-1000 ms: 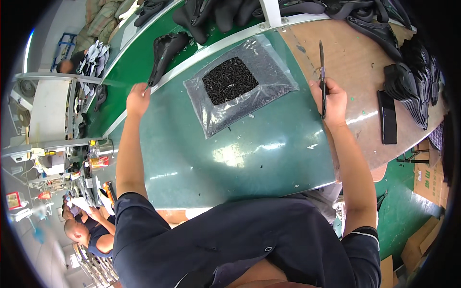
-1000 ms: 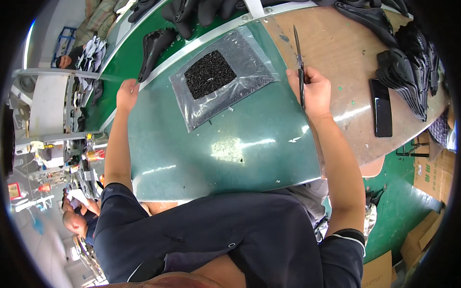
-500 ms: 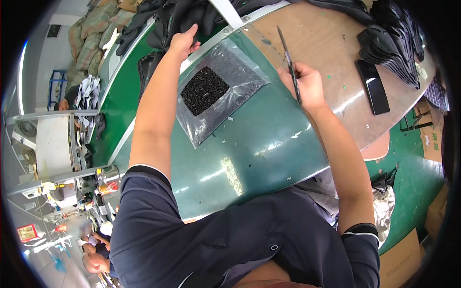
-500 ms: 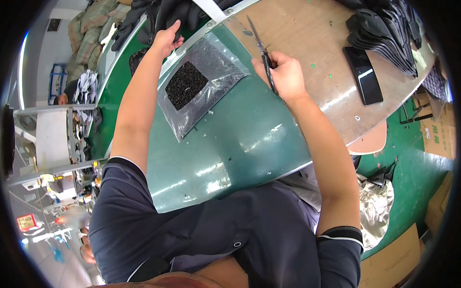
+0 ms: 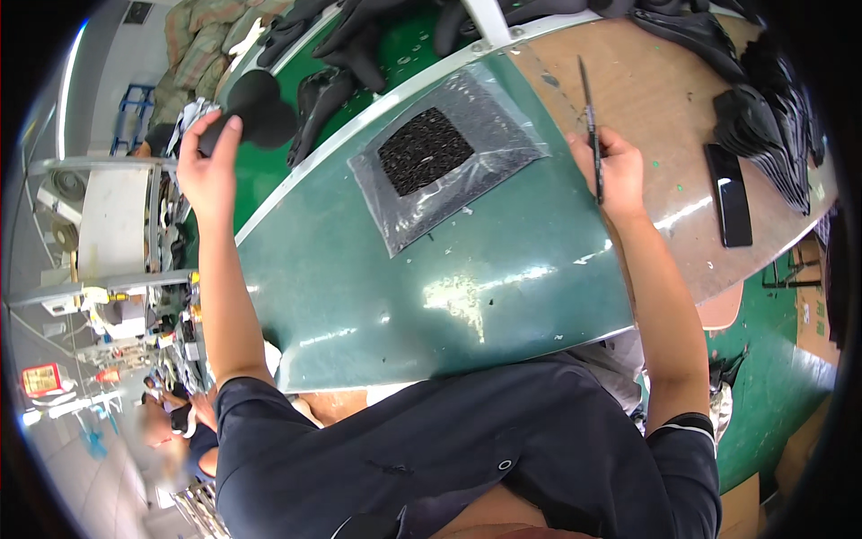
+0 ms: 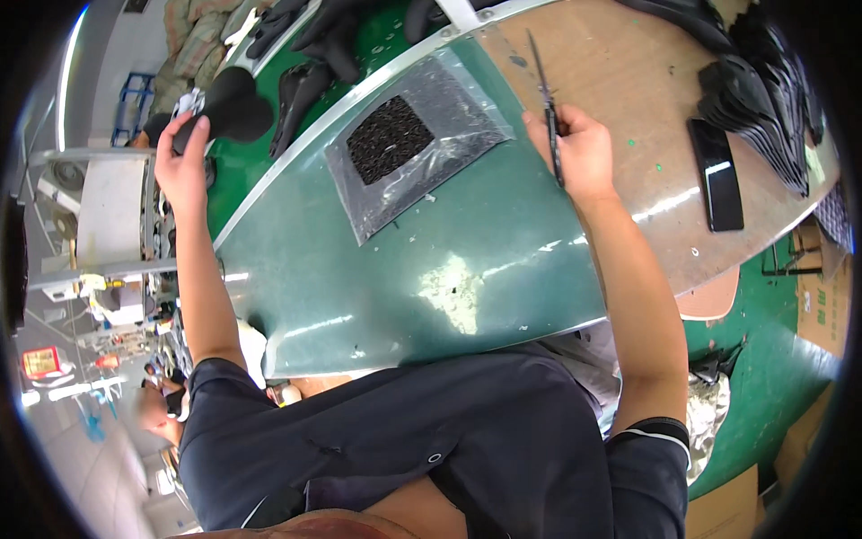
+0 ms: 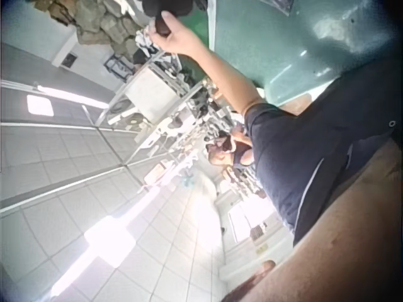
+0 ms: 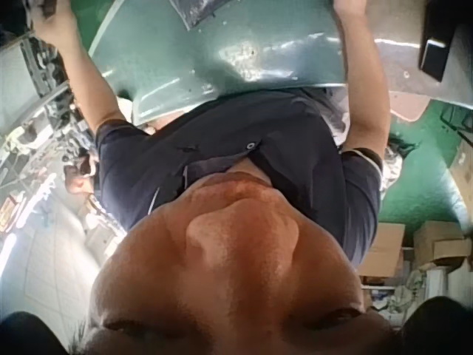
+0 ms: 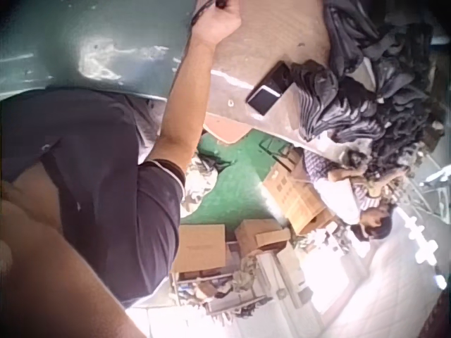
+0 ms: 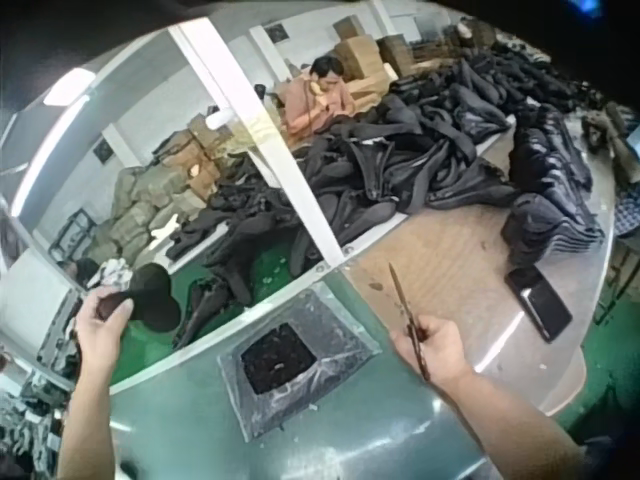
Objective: Trimming excess material from bicycle seats using scissors in a manufacturing environment.
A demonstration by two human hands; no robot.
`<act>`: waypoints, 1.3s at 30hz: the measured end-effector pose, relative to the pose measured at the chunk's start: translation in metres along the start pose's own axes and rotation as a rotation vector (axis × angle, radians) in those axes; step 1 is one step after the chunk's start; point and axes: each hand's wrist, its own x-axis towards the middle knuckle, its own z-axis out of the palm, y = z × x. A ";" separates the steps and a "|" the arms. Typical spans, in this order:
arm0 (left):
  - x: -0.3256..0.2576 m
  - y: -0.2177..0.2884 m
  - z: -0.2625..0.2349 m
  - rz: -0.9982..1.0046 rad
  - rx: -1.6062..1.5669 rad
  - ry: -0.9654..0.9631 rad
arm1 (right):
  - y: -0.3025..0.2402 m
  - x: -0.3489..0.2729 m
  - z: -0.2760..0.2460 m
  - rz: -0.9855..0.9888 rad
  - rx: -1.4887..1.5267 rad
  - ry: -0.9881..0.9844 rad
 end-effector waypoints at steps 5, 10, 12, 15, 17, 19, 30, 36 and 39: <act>-0.124 0.067 0.022 0.575 0.524 -0.535 | 0.012 0.002 -0.003 -0.061 -0.023 -0.009; -0.251 0.082 0.086 0.451 0.270 -0.948 | 0.010 0.007 -0.006 0.035 -0.046 0.014; -0.273 0.091 0.103 0.392 0.113 -0.892 | 0.004 0.004 -0.006 -0.030 -0.158 0.070; -0.260 0.093 0.106 0.328 -0.018 -0.906 | -0.009 -0.006 -0.007 0.038 -0.103 0.043; -0.247 0.080 0.099 0.248 -0.097 -0.855 | -0.021 -0.014 -0.009 0.109 -0.003 0.041; -0.239 0.071 0.094 0.160 -0.076 -0.816 | -0.033 -0.035 -0.020 0.201 -0.163 0.009; -0.253 0.082 0.125 0.462 -0.073 -0.866 | -0.065 -0.108 -0.092 -0.505 -0.909 -0.314; -0.253 0.076 0.130 0.439 -0.163 -0.844 | -0.072 -0.127 -0.102 -0.476 -0.974 -0.382; -0.253 0.068 0.135 0.378 -0.213 -0.854 | -0.072 -0.130 -0.103 -0.554 -0.999 -0.424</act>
